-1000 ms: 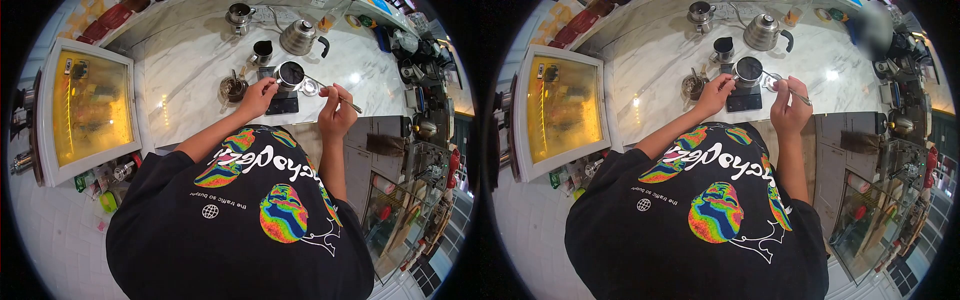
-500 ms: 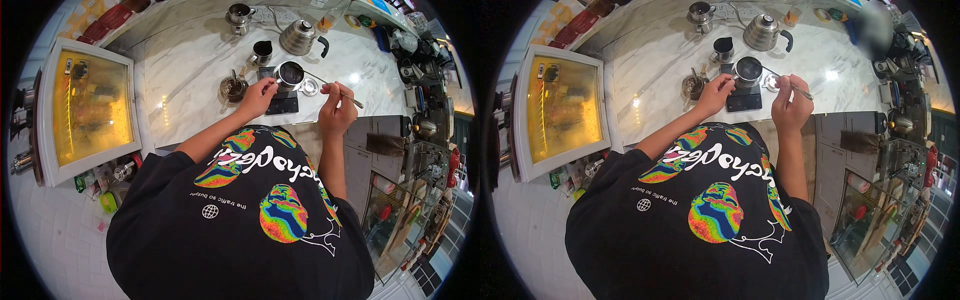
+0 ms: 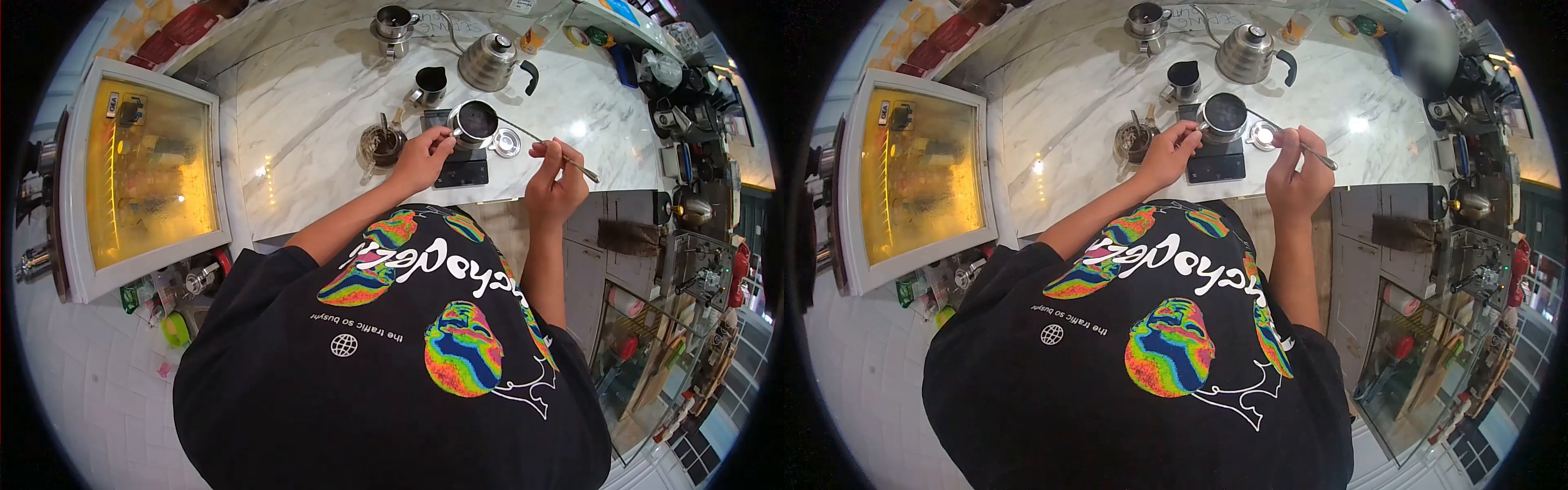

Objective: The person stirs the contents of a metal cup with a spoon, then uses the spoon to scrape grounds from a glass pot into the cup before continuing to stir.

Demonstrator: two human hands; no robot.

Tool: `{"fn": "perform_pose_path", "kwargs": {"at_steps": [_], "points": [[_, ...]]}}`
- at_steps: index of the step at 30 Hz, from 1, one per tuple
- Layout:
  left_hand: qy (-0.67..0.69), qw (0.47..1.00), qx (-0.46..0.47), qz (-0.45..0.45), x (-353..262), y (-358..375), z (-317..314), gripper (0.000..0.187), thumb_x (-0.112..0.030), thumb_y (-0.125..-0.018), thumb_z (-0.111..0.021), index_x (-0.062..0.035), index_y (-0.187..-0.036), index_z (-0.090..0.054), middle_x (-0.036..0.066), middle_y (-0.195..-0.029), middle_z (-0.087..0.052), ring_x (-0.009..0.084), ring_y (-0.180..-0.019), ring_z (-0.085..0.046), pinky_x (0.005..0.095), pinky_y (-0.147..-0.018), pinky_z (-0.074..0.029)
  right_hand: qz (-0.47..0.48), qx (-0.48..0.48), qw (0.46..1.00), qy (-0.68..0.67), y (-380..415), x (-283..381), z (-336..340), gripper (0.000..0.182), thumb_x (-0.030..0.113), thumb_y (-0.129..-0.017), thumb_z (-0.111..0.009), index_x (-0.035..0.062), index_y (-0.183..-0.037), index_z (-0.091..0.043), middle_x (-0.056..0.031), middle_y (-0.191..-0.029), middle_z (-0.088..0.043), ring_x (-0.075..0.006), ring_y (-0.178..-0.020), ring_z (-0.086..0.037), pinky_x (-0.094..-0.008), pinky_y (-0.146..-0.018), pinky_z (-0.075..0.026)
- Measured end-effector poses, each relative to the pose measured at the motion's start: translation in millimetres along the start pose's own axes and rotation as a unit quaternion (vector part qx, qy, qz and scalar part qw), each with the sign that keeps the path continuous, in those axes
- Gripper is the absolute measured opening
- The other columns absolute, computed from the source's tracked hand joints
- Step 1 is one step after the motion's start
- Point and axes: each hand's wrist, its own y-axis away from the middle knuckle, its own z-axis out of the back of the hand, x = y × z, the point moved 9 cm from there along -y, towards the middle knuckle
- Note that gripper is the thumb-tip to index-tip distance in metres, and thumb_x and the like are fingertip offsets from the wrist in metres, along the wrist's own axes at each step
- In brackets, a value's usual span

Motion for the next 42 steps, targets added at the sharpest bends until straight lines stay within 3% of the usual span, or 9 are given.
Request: {"fn": "perform_pose_path", "kwargs": {"at_steps": [3,6,9,12,15,18,33,39,42], "points": [[-0.004,1.0,0.0,0.0,-0.4,0.1,0.7,0.026,-0.025,-0.105,-0.06,-0.0041,-0.12,-0.066,0.004,-0.088,-0.071,0.0091,-0.077,-0.061,0.0273,-0.072,-0.05,-0.013,0.003,1.0,-0.013,4.5,-1.4,3.0,0.007,0.004,-0.1,-0.064,-0.0026,-0.097,-0.065,-0.0114,-0.078,-0.073,-0.0215,-0.069,-0.072,-0.0325,-0.069,-0.057],[-0.011,1.0,0.004,-0.001,1.1,-1.1,0.2,0.026,-0.025,-0.105,-0.06,-0.0042,-0.12,-0.066,0.004,-0.088,-0.071,0.0092,-0.077,-0.061,0.0273,-0.072,-0.05,0.038,0.016,0.999,0.001,7.8,5.3,-4.3,0.005,0.003,-0.099,-0.064,-0.0014,-0.097,-0.065,-0.0106,-0.077,-0.073,-0.024,-0.071,-0.072,-0.0346,-0.073,-0.057],[-0.007,1.0,0.003,-0.007,1.1,-1.2,-0.2,0.026,-0.024,-0.104,-0.061,-0.0041,-0.12,-0.066,0.004,-0.089,-0.071,0.0096,-0.077,-0.061,0.0274,-0.072,-0.051,0.004,0.019,1.0,0.007,6.5,2.7,-9.1,0.004,0.002,-0.099,-0.064,-0.0003,-0.096,-0.064,-0.0099,-0.076,-0.072,-0.0258,-0.073,-0.072,-0.0363,-0.079,-0.057],[-0.001,1.0,0.001,-0.006,1.8,-1.1,0.9,0.026,-0.025,-0.104,-0.061,-0.0041,-0.12,-0.066,0.004,-0.089,-0.071,0.0098,-0.077,-0.062,0.0275,-0.073,-0.051,0.014,0.003,1.0,0.01,3.5,2.4,-4.6,0.005,0.002,-0.099,-0.064,-0.0001,-0.094,-0.064,-0.0091,-0.077,-0.072,-0.0253,-0.074,-0.072,-0.0362,-0.08,-0.057],[0.003,1.0,0.001,-0.003,0.3,-0.9,1.5,0.027,-0.025,-0.104,-0.061,-0.0041,-0.12,-0.066,0.004,-0.089,-0.071,0.0099,-0.078,-0.062,0.0275,-0.073,-0.051,-0.045,0.006,0.999,-0.018,6.6,-5.2,-0.2,0.007,0.002,-0.099,-0.064,-0.0001,-0.092,-0.065,-0.0086,-0.078,-0.072,-0.0257,-0.075,-0.072,-0.0362,-0.082,-0.057],[0.005,1.0,0.004,0.003,-2.4,-1.0,2.1,0.027,-0.025,-0.104,-0.062,-0.0042,-0.121,-0.066,0.004,-0.089,-0.071,0.0098,-0.078,-0.062,0.0274,-0.074,-0.051,0.021,0.011,1.0,0.0,8.7,4.3,-2.6,0.009,0.002,-0.099,-0.064,-0.0005,-0.091,-0.065,-0.0083,-0.078,-0.072,-0.0263,-0.076,-0.072,-0.0364,-0.082,-0.057],[-0.016,1.0,0.007,-0.012,3.5,-3.8,2.8,0.029,-0.024,-0.103,-0.063,-0.0037,-0.123,-0.066,0.004,-0.092,-0.073,0.0093,-0.079,-0.062,0.0274,-0.073,-0.051,0.043,0.014,0.999,-0.027,11.1,6.3,-7.3,0.007,0.001,-0.098,-0.064,0.0003,-0.091,-0.066,-0.0081,-0.077,-0.071,-0.0259,-0.074,-0.071,-0.0409,-0.089,-0.058],[-0.006,1.0,0.005,-0.01,0.9,-1.5,4.1,0.029,-0.025,-0.103,-0.064,-0.0043,-0.123,-0.066,0.005,-0.092,-0.073,0.0094,-0.08,-0.063,0.0272,-0.073,-0.051,-0.007,-0.002,1.0,-0.022,6.6,0.1,-5.1,0.006,0.0,-0.098,-0.064,0.0,-0.092,-0.065,-0.0079,-0.076,-0.071,-0.0249,-0.071,-0.071,-0.0449,-0.091,-0.058],[-0.013,1.0,-0.003,-0.018,1.8,-2.1,4.9,0.029,-0.025,-0.103,-0.064,-0.0048,-0.123,-0.066,0.005,-0.091,-0.073,0.0093,-0.079,-0.063,0.0272,-0.073,-0.051,0.022,0.003,1.0,-0.014,8.3,2.3,-2.1,0.006,-0.001,-0.097,-0.064,-0.0003,-0.091,-0.065,-0.0083,-0.076,-0.07,-0.0253,-0.071,-0.071,-0.0445,-0.09,-0.058]]}}
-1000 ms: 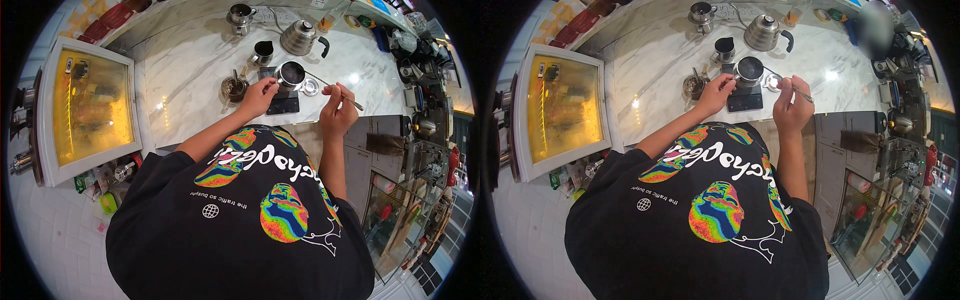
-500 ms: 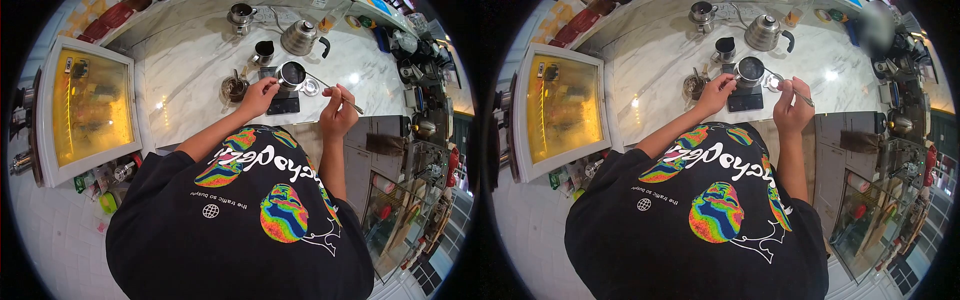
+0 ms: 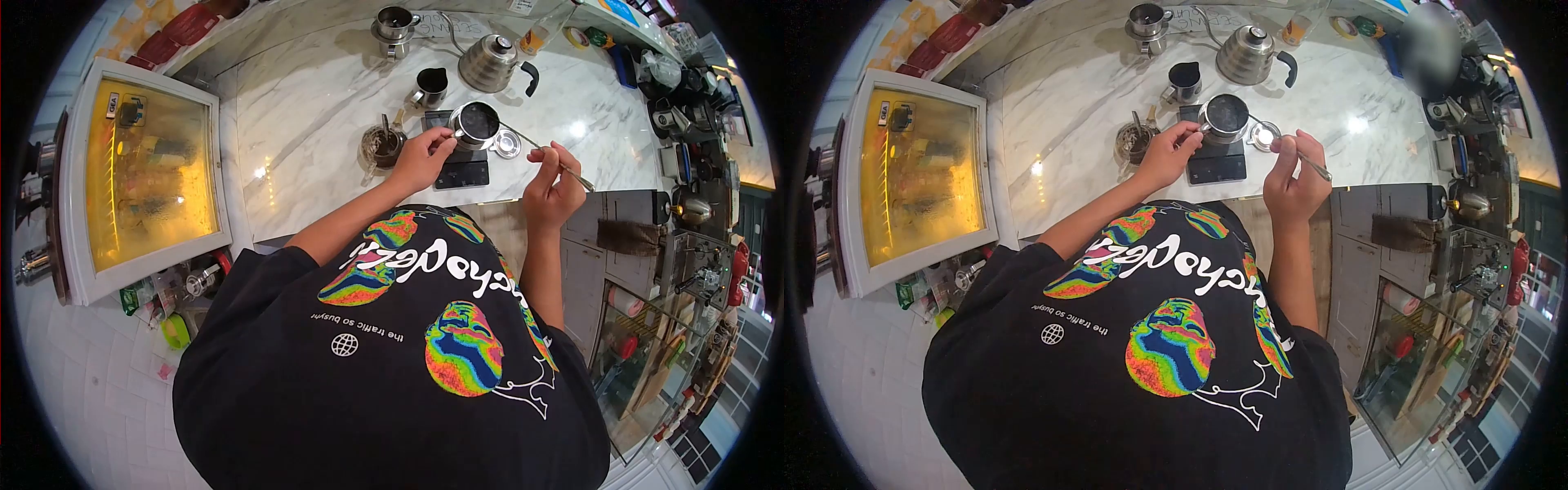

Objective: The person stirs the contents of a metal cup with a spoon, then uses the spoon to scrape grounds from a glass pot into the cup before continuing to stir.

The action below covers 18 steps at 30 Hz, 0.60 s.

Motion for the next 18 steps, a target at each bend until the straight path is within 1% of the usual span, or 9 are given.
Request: {"fn": "perform_pose_path", "kwargs": {"at_steps": [3,6,9,12,15,18], "points": [[-0.012,1.0,0.005,0.014,0.9,-0.3,-0.8,0.029,-0.025,-0.103,-0.064,-0.0052,-0.123,-0.066,0.005,-0.091,-0.073,0.0094,-0.079,-0.063,0.0272,-0.073,-0.051,0.063,0.008,0.998,0.008,-0.7,15.2,-2.9,0.006,-0.001,-0.097,-0.063,-0.0003,-0.091,-0.065,-0.008,-0.075,-0.07,-0.0255,-0.071,-0.071,-0.0448,-0.089,-0.058],[-0.02,0.999,0.012,0.029,2.4,-0.1,-1.4,0.029,-0.025,-0.103,-0.064,-0.0051,-0.123,-0.067,0.005,-0.091,-0.073,0.0095,-0.079,-0.063,0.0272,-0.073,-0.051,0.066,0.009,0.998,-0.012,-1.7,17.4,-8.7,0.006,-0.002,-0.097,-0.063,-0.0004,-0.091,-0.065,-0.0075,-0.074,-0.069,-0.0254,-0.07,-0.07,-0.0451,-0.089,-0.059],[-0.006,1.0,0.007,0.019,1.6,0.6,-1.1,0.029,-0.025,-0.103,-0.064,-0.0047,-0.123,-0.067,0.005,-0.091,-0.073,0.0096,-0.079,-0.063,0.0275,-0.073,-0.051,0.031,0.005,0.999,0.014,-3.9,10.7,-7.5,0.006,-0.003,-0.096,-0.063,0.0003,-0.091,-0.065,-0.0073,-0.074,-0.069,-0.0251,-0.071,-0.07,-0.045,-0.089,-0.058],[-0.001,1.0,0.003,0.007,0.1,1.3,-0.3,0.03,-0.025,-0.103,-0.064,-0.0043,-0.123,-0.066,0.005,-0.092,-0.073,0.0097,-0.079,-0.063,0.0277,-0.073,-0.051,0.012,-0.005,1.0,0.002,-1.3,0.2,-2.2,0.006,-0.002,-0.097,-0.063,0.0007,-0.091,-0.065,-0.0072,-0.075,-0.069,-0.0254,-0.071,-0.07,-0.0449,-0.089,-0.058],[-0.008,1.0,0.005,0.014,-1.8,1.0,-0.1,0.03,-0.025,-0.103,-0.064,-0.0038,-0.124,-0.066,0.006,-0.092,-0.073,0.0101,-0.08,-0.063,0.0277,-0.074,-0.051,0.027,0.009,1.0,0.002,0.7,6.7,-2.0,0.006,-0.001,-0.097,-0.064,0.001,-0.092,-0.065,-0.0072,-0.075,-0.069,-0.026,-0.071,-0.07,-0.0449,-0.09,-0.058],[-0.008,1.0,0.01,0.027,-1.4,1.1,-1.4,0.03,-0.024,-0.103,-0.064,-0.0035,-0.125,-0.066,0.006,-0.092,-0.073,0.0104,-0.08,-0.063,0.0277,-0.074,-0.051,0.07,0.023,0.997,-0.017,0.0,15.3,-10.1,0.006,0.0,-0.098,-0.063,0.0009,-0.092,-0.064,-0.0072,-0.075,-0.069,-0.0264,-0.072,-0.07,-0.0451,-0.09,-0.057]]}}
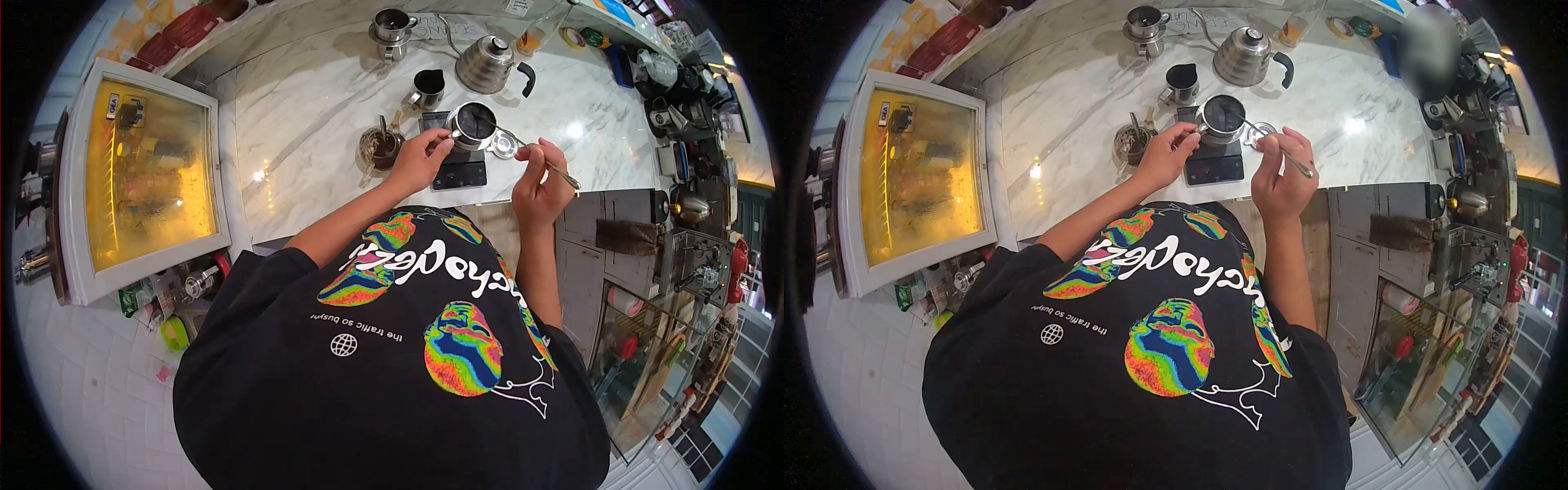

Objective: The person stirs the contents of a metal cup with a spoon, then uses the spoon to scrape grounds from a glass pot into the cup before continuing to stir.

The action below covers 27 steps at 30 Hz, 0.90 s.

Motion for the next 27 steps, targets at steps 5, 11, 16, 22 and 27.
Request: {"fn": "perform_pose_path", "kwargs": {"at_steps": [5,11,16,22,27], "points": [[0.002,1.0,-0.002,-0.009,1.2,1.1,0.3,0.03,-0.024,-0.103,-0.064,-0.0039,-0.125,-0.066,0.006,-0.092,-0.073,0.0101,-0.08,-0.063,0.0277,-0.074,-0.051,-0.05,-0.012,0.998,0.021,1.0,-11.4,2.9,0.006,0.0,-0.098,-0.062,0.0014,-0.092,-0.064,-0.0074,-0.076,-0.07,-0.0256,-0.071,-0.069,-0.0458,-0.09,-0.057],[0.011,1.0,-0.006,-0.01,6.5,-1.2,-0.8,0.03,-0.024,-0.103,-0.064,-0.0039,-0.125,-0.066,0.005,-0.092,-0.072,0.0098,-0.08,-0.063,0.0277,-0.074,-0.051,-0.018,-0.002,1.0,-0.003,3.0,-4.2,5.9,0.006,0.0,-0.098,-0.062,0.002,-0.093,-0.064,-0.0069,-0.076,-0.07,-0.0249,-0.07,-0.069,-0.0448,-0.09,-0.057],[0.018,1.0,0.0,-0.003,4.8,-0.3,-2.4,0.03,-0.024,-0.103,-0.064,-0.0038,-0.125,-0.066,0.005,-0.092,-0.072,0.0103,-0.079,-0.063,0.0279,-0.074,-0.052,-0.05,0.007,0.999,0.009,5.9,-11.1,-2.4,0.003,0.003,-0.098,-0.063,0.0026,-0.095,-0.064,-0.0073,-0.075,-0.07,-0.0266,-0.072,-0.069,-0.0432,-0.089,-0.057],[0.018,1.0,-0.004,-0.006,3.6,0.4,-0.2,0.031,-0.025,-0.103,-0.064,-0.0039,-0.125,-0.066,0.005,-0.091,-0.072,0.0108,-0.08,-0.063,0.0282,-0.075,-0.052,-0.096,0.006,0.995,0.013,10.4,-16.3,7.1,0.005,0.003,-0.099,-0.062,0.0031,-0.095,-0.064,-0.0069,-0.075,-0.069,-0.0254,-0.069,-0.065,-0.0434,-0.092,-0.055],[0.006,1.0,-0.002,-0.005,4.1,0.7,-0.4,0.031,-0.025,-0.103,-0.064,-0.0039,-0.126,-0.065,0.005,-0.093,-0.072,0.0107,-0.08,-0.063,0.028,-0.075,-0.052,-0.082,0.009,0.997,-0.002,8.9,-11.8,-2.2,0.007,0.004,-0.099,-0.062,0.0028,-0.094,-0.065,-0.0069,-0.074,-0.069,-0.0271,-0.072,-0.067,-0.0445,-0.091,-0.055]]}}
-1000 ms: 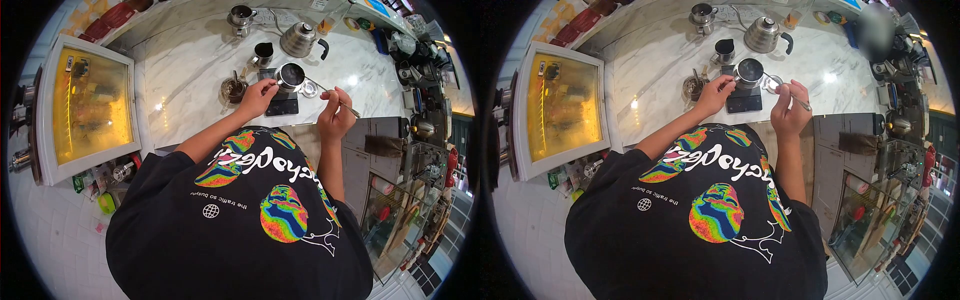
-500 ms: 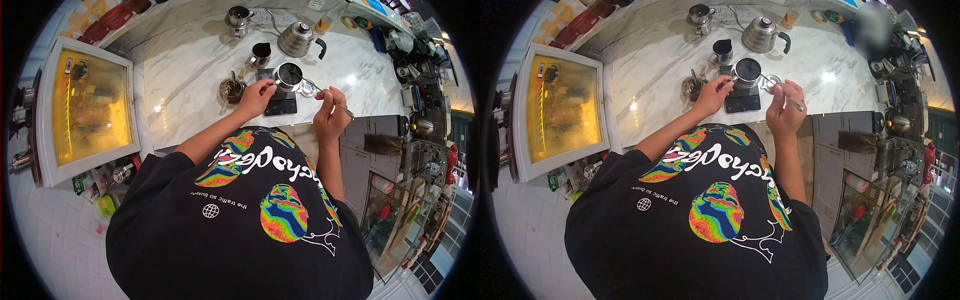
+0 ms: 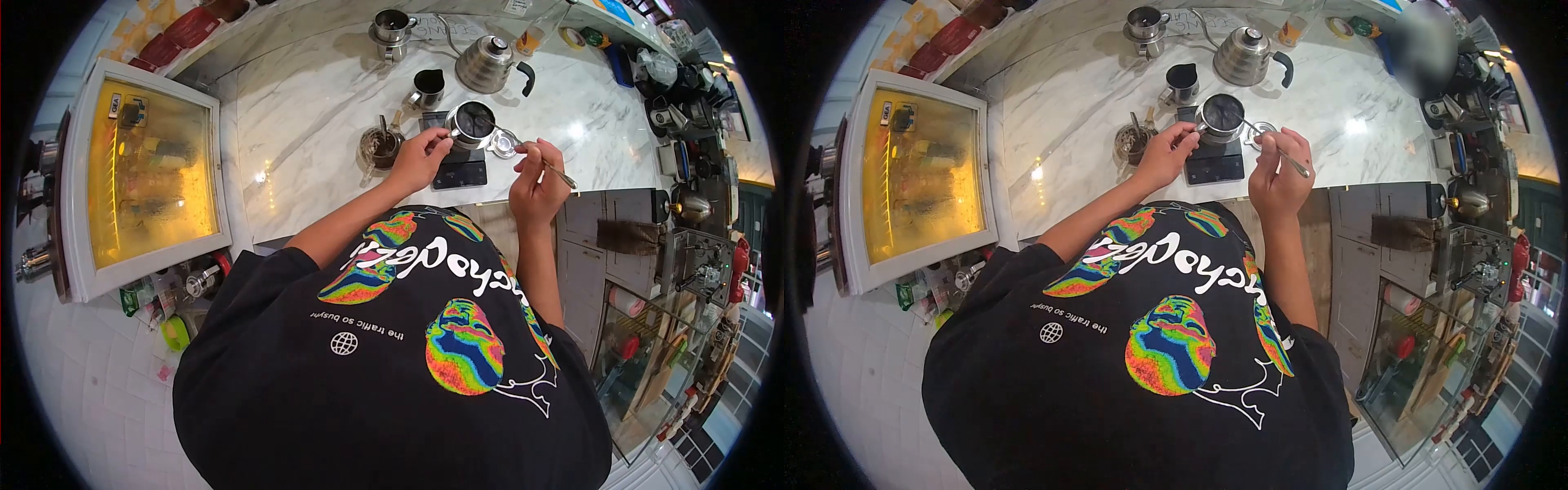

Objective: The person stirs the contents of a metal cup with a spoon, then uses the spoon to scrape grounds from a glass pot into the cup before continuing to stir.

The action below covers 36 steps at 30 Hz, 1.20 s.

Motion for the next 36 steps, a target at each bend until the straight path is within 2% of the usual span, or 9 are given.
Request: {"fn": "perform_pose_path", "kwargs": {"at_steps": [9,12,17,21,25,29,32,36], "points": [[0.002,1.0,0.001,-0.001,-1.4,-0.3,0.5,0.031,-0.025,-0.103,-0.063,-0.0033,-0.126,-0.065,0.005,-0.093,-0.072,0.0102,-0.08,-0.063,0.0272,-0.076,-0.051,0.003,-0.023,0.999,0.032,-1.6,-2.6,12.3,0.007,0.003,-0.099,-0.062,0.0018,-0.093,-0.065,-0.0091,-0.079,-0.071,-0.031,-0.077,-0.069,-0.0454,-0.088,-0.056],[0.002,1.0,0.006,0.002,-2.1,-0.7,-0.7,0.031,-0.025,-0.103,-0.063,-0.0033,-0.126,-0.065,0.005,-0.093,-0.072,0.0103,-0.081,-0.063,0.0272,-0.076,-0.051,0.016,-0.015,0.999,0.022,-0.6,3.2,7.4,0.007,0.003,-0.098,-0.063,0.0019,-0.092,-0.065,-0.0087,-0.08,-0.071,-0.0314,-0.077,-0.069,-0.0452,-0.088,-0.056],[0.015,1.0,0.004,0.0,4.7,-1.3,-2.1,0.031,-0.025,-0.103,-0.063,-0.0038,-0.126,-0.065,0.005,-0.092,-0.071,0.0104,-0.08,-0.062,0.0275,-0.075,-0.051,-0.012,-0.015,0.998,0.052,-3.1,-5.2,7.5,0.006,0.001,-0.097,-0.063,0.0019,-0.091,-0.065,-0.0095,-0.082,-0.072,-0.0318,-0.08,-0.069,-0.0428,-0.088,-0.056],[0.017,1.0,-0.002,0.005,1.2,0.3,-0.1,0.03,-0.025,-0.104,-0.063,-0.0042,-0.126,-0.065,0.004,-0.092,-0.071,0.0101,-0.08,-0.062,0.0275,-0.075,-0.051,-0.019,-0.017,0.999,0.026,-1.7,-4.7,13.7,0.006,0.0,-0.098,-0.062,0.0007,-0.092,-0.065,-0.01,-0.081,-0.071,-0.0306,-0.082,-0.069,-0.0415,-0.086,-0.056],[0.017,1.0,0.001,0.007,1.8,-0.6,-1.0,0.03,-0.025,-0.103,-0.063,-0.0039,-0.125,-0.065,0.004,-0.091,-0.071,0.0104,-0.079,-0.062,0.0276,-0.074,-0.051,0.027,0.0,1.0,0.013,-1.4,2.5,6.5,0.006,0.0,-0.098,-0.061,0.0005,-0.092,-0.064,-0.0093,-0.08,-0.071,-0.0303,-0.081,-0.069,-0.0425,-0.086,-0.056],[0.017,1.0,-0.005,0.006,-3.7,1.3,0.1,0.031,-0.025,-0.103,-0.063,-0.0028,-0.125,-0.065,0.004,-0.09,-0.071,0.0105,-0.079,-0.063,0.0275,-0.074,-0.051,0.002,-0.008,0.999,0.033,-1.8,-4.4,6.1,0.006,0.001,-0.098,-0.062,0.0007,-0.093,-0.065,-0.009,-0.081,-0.071,-0.0305,-0.076,-0.068,-0.0448,-0.088,-0.056],[0.024,1.0,-0.014,-0.006,-5.7,1.5,2.5,0.031,-0.023,-0.102,-0.066,-0.0002,-0.122,-0.066,0.009,-0.09,-0.073,0.013,-0.081,-0.068,0.0287,-0.075,-0.054,-0.006,-0.013,0.999,0.036,-1.1,-4.8,12.9,0.006,0.001,-0.098,-0.062,0.0009,-0.093,-0.065,-0.009,-0.081,-0.07,-0.0312,-0.077,-0.068,-0.0443,-0.087,-0.056],[0.026,1.0,-0.015,-0.006,-1.9,0.7,1.5,0.031,-0.023,-0.102,-0.065,0.0002,-0.122,-0.066,0.009,-0.09,-0.073,0.0134,-0.081,-0.069,0.0289,-0.074,-0.054,0.016,-0.003,1.0,0.014,1.0,-1.3,11.3,0.007,0.001,-0.098,-0.062,0.0012,-0.092,-0.065,-0.0095,-0.081,-0.07,-0.0306,-0.082,-0.068,-0.0418,-0.083,-0.056]]}}
